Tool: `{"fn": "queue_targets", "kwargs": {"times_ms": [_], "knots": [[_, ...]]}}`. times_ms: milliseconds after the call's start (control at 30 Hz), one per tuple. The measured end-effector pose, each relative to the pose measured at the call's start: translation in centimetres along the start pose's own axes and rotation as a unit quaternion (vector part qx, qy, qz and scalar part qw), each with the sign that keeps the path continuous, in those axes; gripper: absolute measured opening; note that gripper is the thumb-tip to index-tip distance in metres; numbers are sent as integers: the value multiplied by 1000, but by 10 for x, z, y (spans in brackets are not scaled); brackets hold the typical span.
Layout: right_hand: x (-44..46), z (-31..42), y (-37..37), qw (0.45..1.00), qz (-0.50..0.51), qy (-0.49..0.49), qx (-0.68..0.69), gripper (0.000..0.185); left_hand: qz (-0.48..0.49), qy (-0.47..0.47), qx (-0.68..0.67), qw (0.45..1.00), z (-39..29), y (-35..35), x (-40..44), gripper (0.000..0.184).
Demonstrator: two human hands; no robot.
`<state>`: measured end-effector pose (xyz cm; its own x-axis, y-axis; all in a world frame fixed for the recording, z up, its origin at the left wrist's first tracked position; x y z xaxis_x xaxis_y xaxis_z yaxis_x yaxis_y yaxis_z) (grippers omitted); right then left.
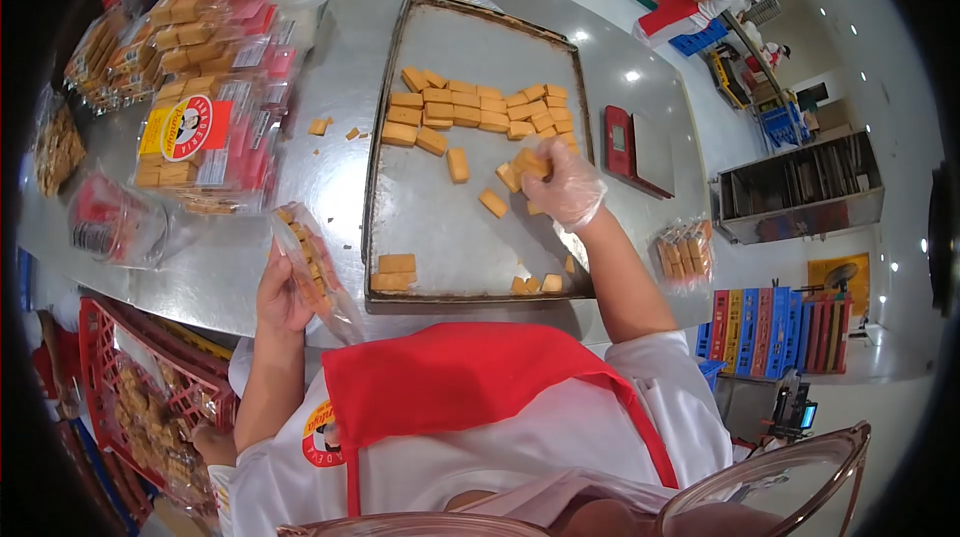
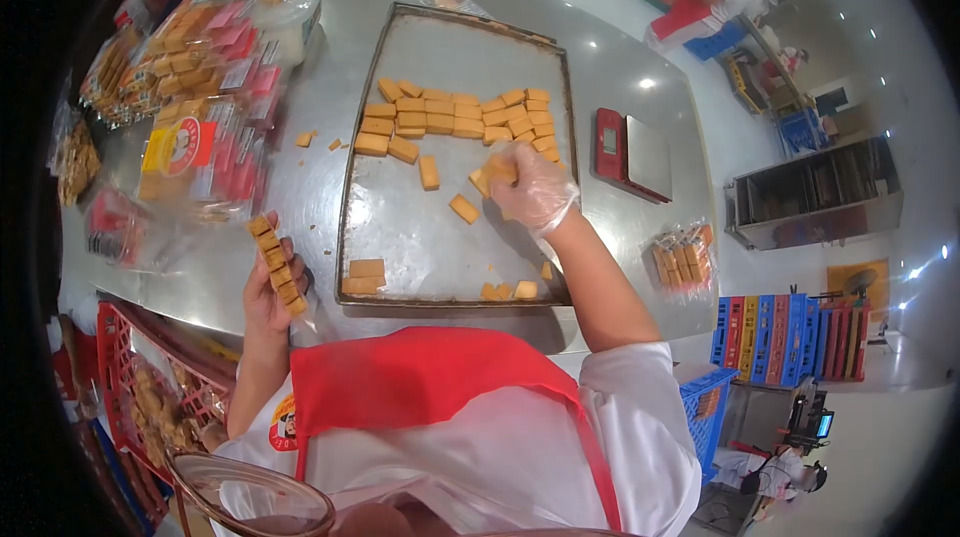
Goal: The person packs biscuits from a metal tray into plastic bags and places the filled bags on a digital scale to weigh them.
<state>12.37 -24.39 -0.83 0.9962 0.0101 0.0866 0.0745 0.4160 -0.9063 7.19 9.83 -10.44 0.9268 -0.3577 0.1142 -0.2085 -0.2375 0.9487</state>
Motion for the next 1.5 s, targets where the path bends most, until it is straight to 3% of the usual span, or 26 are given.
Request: {"fn": "queue_targets", "kwargs": {"times_ms": [133, 233, 333, 433, 533, 567, 667, 767, 867, 967, 1067, 1100, 1200, 1300, 1400, 1500], "knots": [[0, -3, 12, 998, -44, -33, 36, 32, 2, 2, 3, 1000, 0, -1, 0, 53], [-8, 2, 30, 992, -56, -98, -52, 35, 4, 3, 5, 1000, 0, 0, 1, 55], [-8, 6, 23, 999, 2, -54, -6, 33, 7, 8, 6, 1000, 1, 2, 1, 57], [-16, 22, 7, 1000, -18, 2, -6, 33, -2, 12, 19, 1000, -1, 7, 2, 57], [-32, 30, 18, 996, 30, -21, 84, 35, -9, 4, 30, 1000, 1, 5, 1, 57], [-37, 29, 24, 998, 46, -31, 4, 37, -9, 0, 29, 1000, 1, 1, 1, 57], [-41, 16, 34, 991, -5, -131, -10, 39, -11, -2, 37, 999, -1, -3, 0, 57], [-32, 2, 20, 991, 61, -111, 32, 39, -9, 0, 38, 999, 1, -1, -1, 57], [-25, -40, -1, 991, 13, -114, 69, 38, -16, 7, 32, 999, 0, -3, -3, 58], [-29, -54, -12, 976, 38, -111, 181, 36, -5, -9, 0, 1000, -1, -18, -6, 61], [-40, -57, -3, 981, 51, -173, 67, 34, 4, -29, -25, 999, 2, -15, -9, 63], [-41, -60, 1, 986, 47, -149, 54, 32, 4, -32, -29, 999, 2, -13, -10, 63], [-39, -59, 6, 971, 13, -212, 107, 34, 6, -62, -48, 997, 3, -11, -11, 66], [-38, -60, 13, 971, -84, -225, -5, 38, -43, -38, -11, 998, 4, -8, -11, 63], [-41, -49, 15, 986, -133, -100, 20, 42, -27, -18, 25, 999, 5, 1, -4, 67], [-32, -26, 8, 937, -221, -193, 189, 44, -73, 17, 96, 993, 7, 30, 4, 81]]}}
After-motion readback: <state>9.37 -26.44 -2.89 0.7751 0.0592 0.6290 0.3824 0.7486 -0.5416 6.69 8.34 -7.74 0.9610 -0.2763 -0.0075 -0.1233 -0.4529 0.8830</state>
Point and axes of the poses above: each hand's wrist, its own x-axis towards the middle knuckle, its own y-axis out of the palm, z = x × y, the point moved 2 cm from there along x, towards the middle knuckle, and after that the axes turned 1 degree about y, right-handed, at the moved point
